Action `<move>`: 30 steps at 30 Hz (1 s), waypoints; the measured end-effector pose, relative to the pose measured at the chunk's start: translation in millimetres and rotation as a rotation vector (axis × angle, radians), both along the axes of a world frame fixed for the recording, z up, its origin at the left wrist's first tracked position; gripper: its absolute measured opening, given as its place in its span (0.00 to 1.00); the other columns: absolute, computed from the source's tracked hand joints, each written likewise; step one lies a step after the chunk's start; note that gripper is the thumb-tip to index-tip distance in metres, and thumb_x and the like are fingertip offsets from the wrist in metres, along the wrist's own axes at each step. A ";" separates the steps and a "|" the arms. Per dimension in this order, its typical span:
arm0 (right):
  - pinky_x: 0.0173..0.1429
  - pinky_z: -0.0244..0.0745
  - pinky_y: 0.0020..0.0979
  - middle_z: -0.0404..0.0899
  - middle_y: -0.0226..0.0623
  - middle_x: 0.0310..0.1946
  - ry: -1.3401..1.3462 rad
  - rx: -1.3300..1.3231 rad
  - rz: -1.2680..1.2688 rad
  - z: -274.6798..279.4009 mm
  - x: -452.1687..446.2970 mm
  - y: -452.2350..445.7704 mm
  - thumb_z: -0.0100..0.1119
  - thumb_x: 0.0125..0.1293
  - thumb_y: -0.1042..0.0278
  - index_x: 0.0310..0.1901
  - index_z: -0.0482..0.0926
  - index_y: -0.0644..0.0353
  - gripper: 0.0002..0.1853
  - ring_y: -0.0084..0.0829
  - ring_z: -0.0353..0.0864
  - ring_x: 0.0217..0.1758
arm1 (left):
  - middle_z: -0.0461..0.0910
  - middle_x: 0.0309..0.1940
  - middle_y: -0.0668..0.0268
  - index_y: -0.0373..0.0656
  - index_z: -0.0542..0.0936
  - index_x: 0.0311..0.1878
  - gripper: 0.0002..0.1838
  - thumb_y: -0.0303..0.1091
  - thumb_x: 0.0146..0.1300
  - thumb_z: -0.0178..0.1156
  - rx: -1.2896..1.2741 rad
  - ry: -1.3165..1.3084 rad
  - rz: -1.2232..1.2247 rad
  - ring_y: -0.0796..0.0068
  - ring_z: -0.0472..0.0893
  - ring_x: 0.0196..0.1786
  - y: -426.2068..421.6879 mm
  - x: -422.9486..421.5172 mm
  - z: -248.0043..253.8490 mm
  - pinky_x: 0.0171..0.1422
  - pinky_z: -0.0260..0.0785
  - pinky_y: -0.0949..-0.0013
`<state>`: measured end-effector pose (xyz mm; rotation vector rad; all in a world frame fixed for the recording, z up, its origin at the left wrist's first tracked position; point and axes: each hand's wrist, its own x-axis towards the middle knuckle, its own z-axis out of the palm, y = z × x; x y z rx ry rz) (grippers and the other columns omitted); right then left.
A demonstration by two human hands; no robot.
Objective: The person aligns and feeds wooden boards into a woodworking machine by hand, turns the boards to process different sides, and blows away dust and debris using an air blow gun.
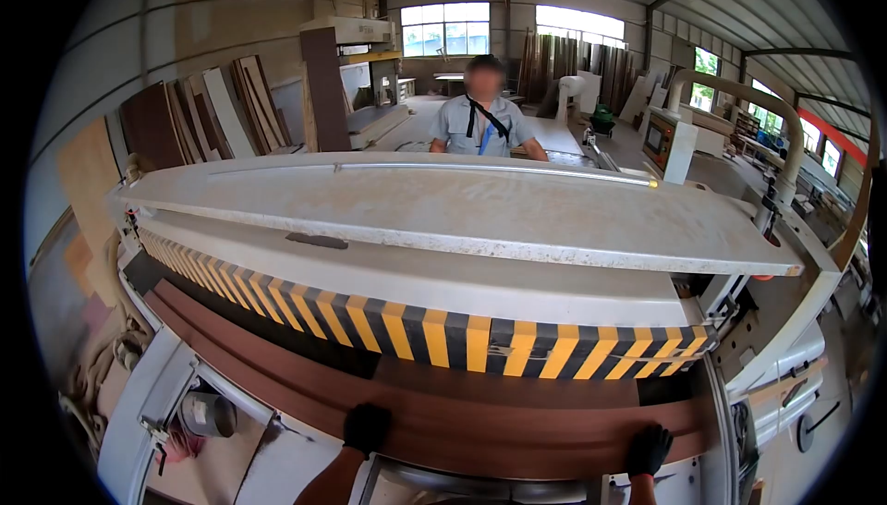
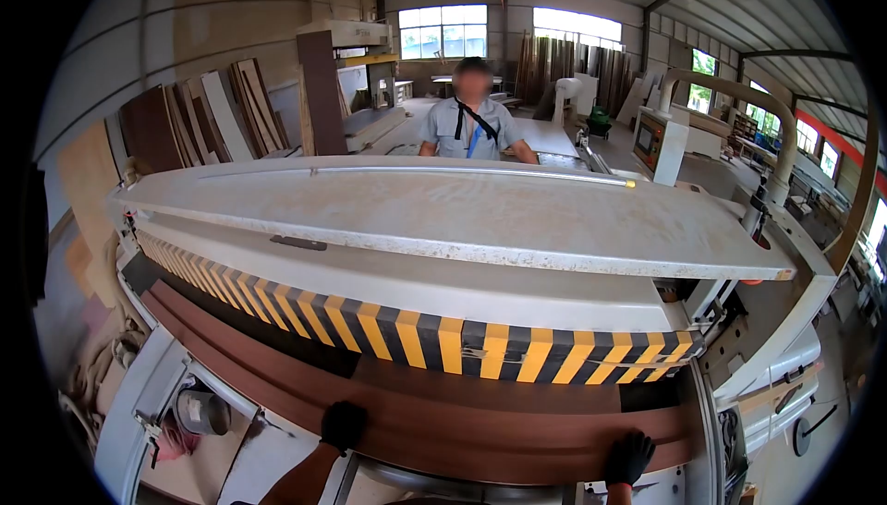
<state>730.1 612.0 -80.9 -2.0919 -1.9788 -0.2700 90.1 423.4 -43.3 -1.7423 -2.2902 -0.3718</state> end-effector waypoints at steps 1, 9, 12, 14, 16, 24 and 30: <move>0.74 0.60 0.50 0.76 0.48 0.58 -0.048 0.074 0.013 -3.4 1.2 0.0 0.60 0.65 0.54 0.54 0.79 0.61 0.22 0.50 0.69 0.62 | 0.85 0.28 0.56 0.48 0.87 0.26 0.16 0.41 0.67 0.56 -0.020 -0.010 -0.001 0.54 0.85 0.34 0.4 -0.2 0.0 0.41 0.78 0.48; 0.76 0.58 0.51 0.75 0.48 0.60 -0.004 -0.010 -0.018 0.8 -0.8 1.2 0.58 0.65 0.54 0.57 0.79 0.60 0.24 0.50 0.69 0.66 | 0.86 0.29 0.55 0.47 0.87 0.27 0.19 0.45 0.69 0.55 -0.056 -0.059 0.044 0.53 0.86 0.35 3.4 -4.0 -11.7 0.42 0.78 0.48; 0.66 0.65 0.49 0.77 0.46 0.52 -0.139 0.272 0.055 -11.9 1.9 2.5 0.56 0.63 0.59 0.48 0.80 0.61 0.17 0.49 0.72 0.57 | 0.88 0.35 0.56 0.49 0.90 0.34 0.18 0.43 0.71 0.54 -0.190 -0.054 0.087 0.55 0.88 0.39 3.0 -1.8 -1.9 0.48 0.80 0.53; 0.66 0.65 0.49 0.77 0.46 0.52 -0.121 0.234 0.033 -13.7 2.6 3.2 0.56 0.63 0.60 0.47 0.80 0.60 0.16 0.49 0.72 0.57 | 0.88 0.35 0.56 0.48 0.90 0.34 0.18 0.44 0.71 0.54 -0.175 -0.002 0.034 0.55 0.87 0.39 0.6 -6.9 -12.0 0.48 0.79 0.53; 0.66 0.65 0.49 0.77 0.46 0.52 -0.106 0.197 0.013 -4.0 -2.4 3.1 0.55 0.62 0.60 0.47 0.79 0.60 0.15 0.49 0.72 0.57 | 0.88 0.35 0.56 0.48 0.90 0.33 0.18 0.44 0.71 0.54 -0.153 -0.026 0.041 0.56 0.87 0.38 0.1 -2.7 -4.1 0.48 0.79 0.53; 0.76 0.59 0.51 0.77 0.48 0.56 -0.009 0.180 -0.005 -16.2 3.9 3.8 0.54 0.63 0.64 0.55 0.79 0.59 0.19 0.50 0.71 0.63 | 0.85 0.28 0.56 0.49 0.87 0.27 0.16 0.44 0.67 0.57 -0.043 0.010 -0.042 0.55 0.86 0.35 -0.2 -3.7 -7.0 0.43 0.77 0.49; 0.60 0.67 0.53 0.78 0.45 0.37 0.188 0.203 0.119 27.4 -14.2 8.1 0.60 0.58 0.65 0.38 0.78 0.56 0.08 0.51 0.76 0.46 | 0.85 0.28 0.56 0.44 0.85 0.28 0.12 0.36 0.66 0.59 -0.177 0.279 -0.068 0.55 0.85 0.35 7.4 -26.0 -43.8 0.43 0.76 0.53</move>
